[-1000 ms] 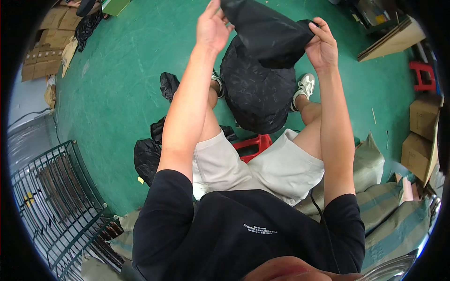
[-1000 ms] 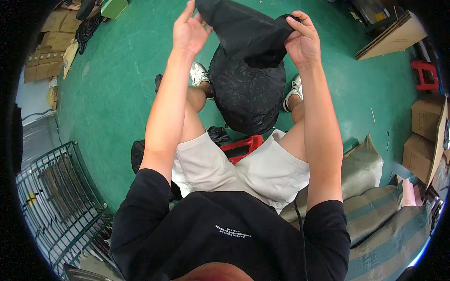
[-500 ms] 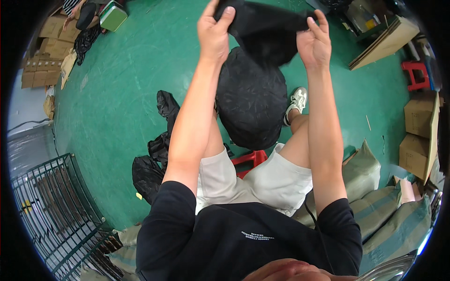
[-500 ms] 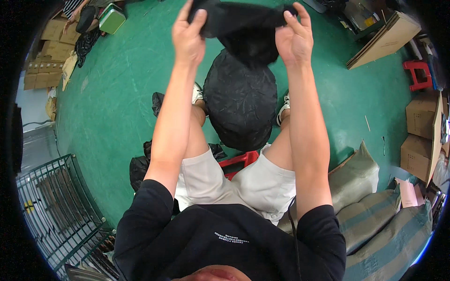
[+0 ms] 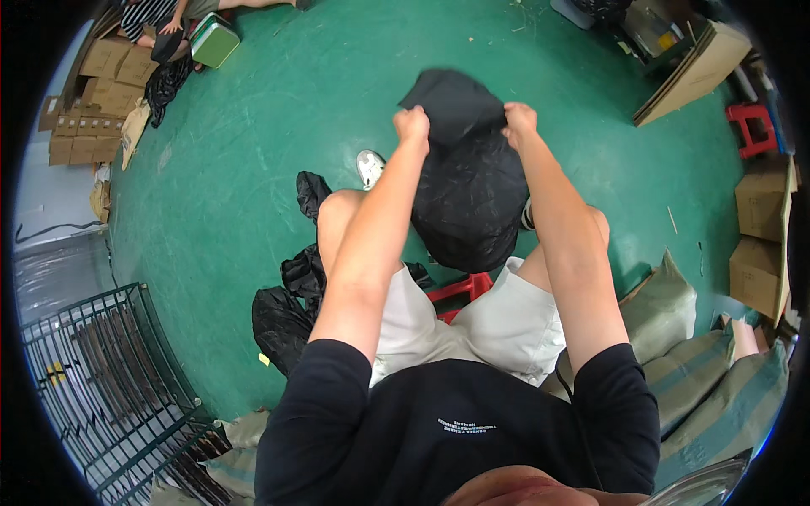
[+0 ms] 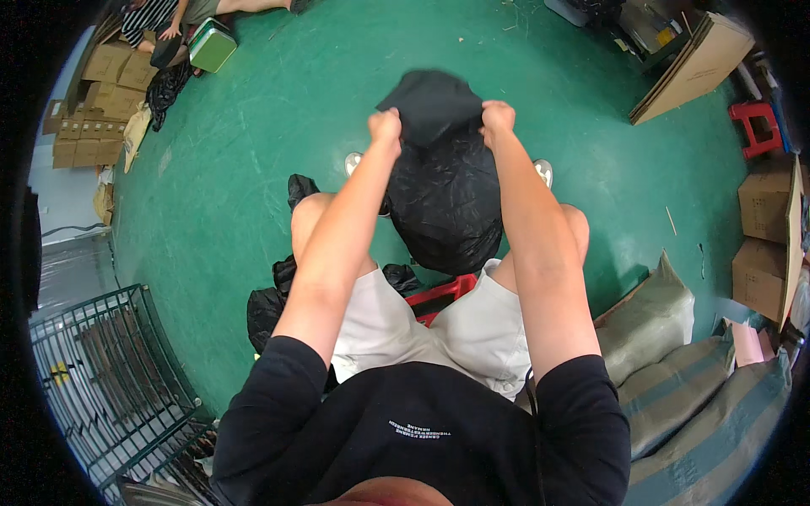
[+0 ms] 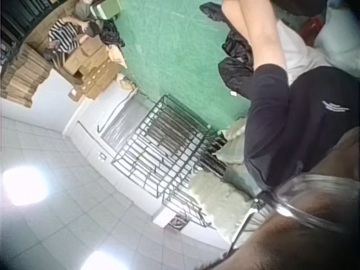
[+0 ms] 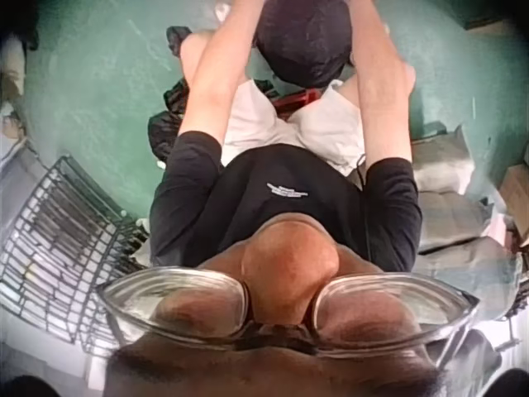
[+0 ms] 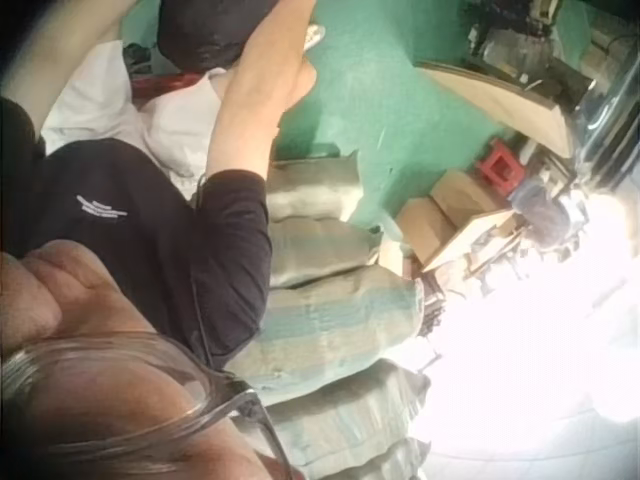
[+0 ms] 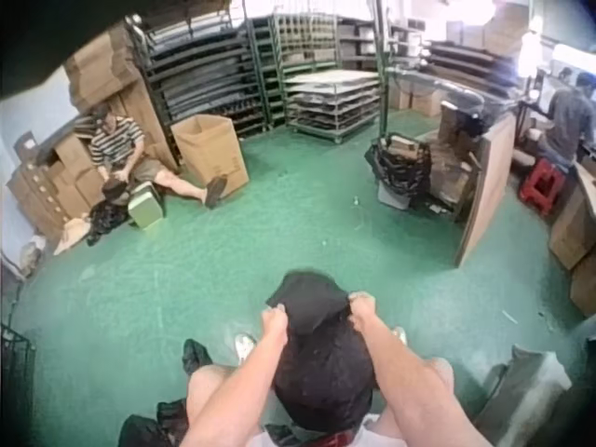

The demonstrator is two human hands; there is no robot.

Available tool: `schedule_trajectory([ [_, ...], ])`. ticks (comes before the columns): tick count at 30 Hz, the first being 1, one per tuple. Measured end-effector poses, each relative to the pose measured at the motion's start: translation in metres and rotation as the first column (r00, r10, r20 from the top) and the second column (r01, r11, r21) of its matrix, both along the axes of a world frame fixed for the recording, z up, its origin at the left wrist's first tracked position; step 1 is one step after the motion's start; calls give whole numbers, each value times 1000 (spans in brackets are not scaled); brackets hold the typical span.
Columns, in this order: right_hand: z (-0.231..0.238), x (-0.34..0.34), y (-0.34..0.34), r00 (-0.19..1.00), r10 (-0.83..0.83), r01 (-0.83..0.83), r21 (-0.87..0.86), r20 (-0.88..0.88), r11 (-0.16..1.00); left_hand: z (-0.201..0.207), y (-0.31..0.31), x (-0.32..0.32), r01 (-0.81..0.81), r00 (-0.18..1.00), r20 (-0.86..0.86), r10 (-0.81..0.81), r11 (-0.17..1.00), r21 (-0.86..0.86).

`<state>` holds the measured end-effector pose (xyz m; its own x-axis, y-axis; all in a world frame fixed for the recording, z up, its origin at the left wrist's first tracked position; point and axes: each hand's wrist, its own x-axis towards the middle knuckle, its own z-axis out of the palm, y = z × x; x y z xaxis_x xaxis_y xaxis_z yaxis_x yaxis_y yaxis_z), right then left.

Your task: Inspecting and organizing black fabric covers by hand while sitting in a factory environment.

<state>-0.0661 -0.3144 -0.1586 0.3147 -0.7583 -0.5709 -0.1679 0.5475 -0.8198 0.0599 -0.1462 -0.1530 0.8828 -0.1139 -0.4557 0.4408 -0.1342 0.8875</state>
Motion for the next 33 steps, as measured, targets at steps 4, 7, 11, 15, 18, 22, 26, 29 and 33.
schedule_trajectory([
  [4,-60,-43,13,983,86,-83,25,-163,996,-57,34,-65,66,997,13,-71,971,232],
  [7,-77,-72,43,969,127,-116,66,-212,991,-70,73,-106,85,988,87,-128,919,385],
  [11,-82,-125,72,925,233,-264,-66,-300,962,-56,98,-149,116,992,-12,-125,873,473],
  [15,-85,-156,86,926,211,-232,-30,-315,972,-45,116,-179,162,985,-36,-168,839,520],
  [18,-82,-163,95,908,216,-268,-102,-358,958,-51,129,-199,148,985,0,-172,847,511],
  [22,-78,-144,106,925,136,-233,-248,-354,940,-90,142,-173,119,993,-57,-106,932,342],
  [26,-87,-161,99,941,21,-121,-282,-337,952,-53,125,-161,98,973,-220,-72,989,107],
  [29,-76,-155,104,921,45,-168,-288,-388,943,-60,125,-119,-27,965,-258,35,999,35],
  [33,-59,-120,120,938,-9,-77,-233,-348,969,-94,148,-34,-34,998,-46,49,960,279],
])
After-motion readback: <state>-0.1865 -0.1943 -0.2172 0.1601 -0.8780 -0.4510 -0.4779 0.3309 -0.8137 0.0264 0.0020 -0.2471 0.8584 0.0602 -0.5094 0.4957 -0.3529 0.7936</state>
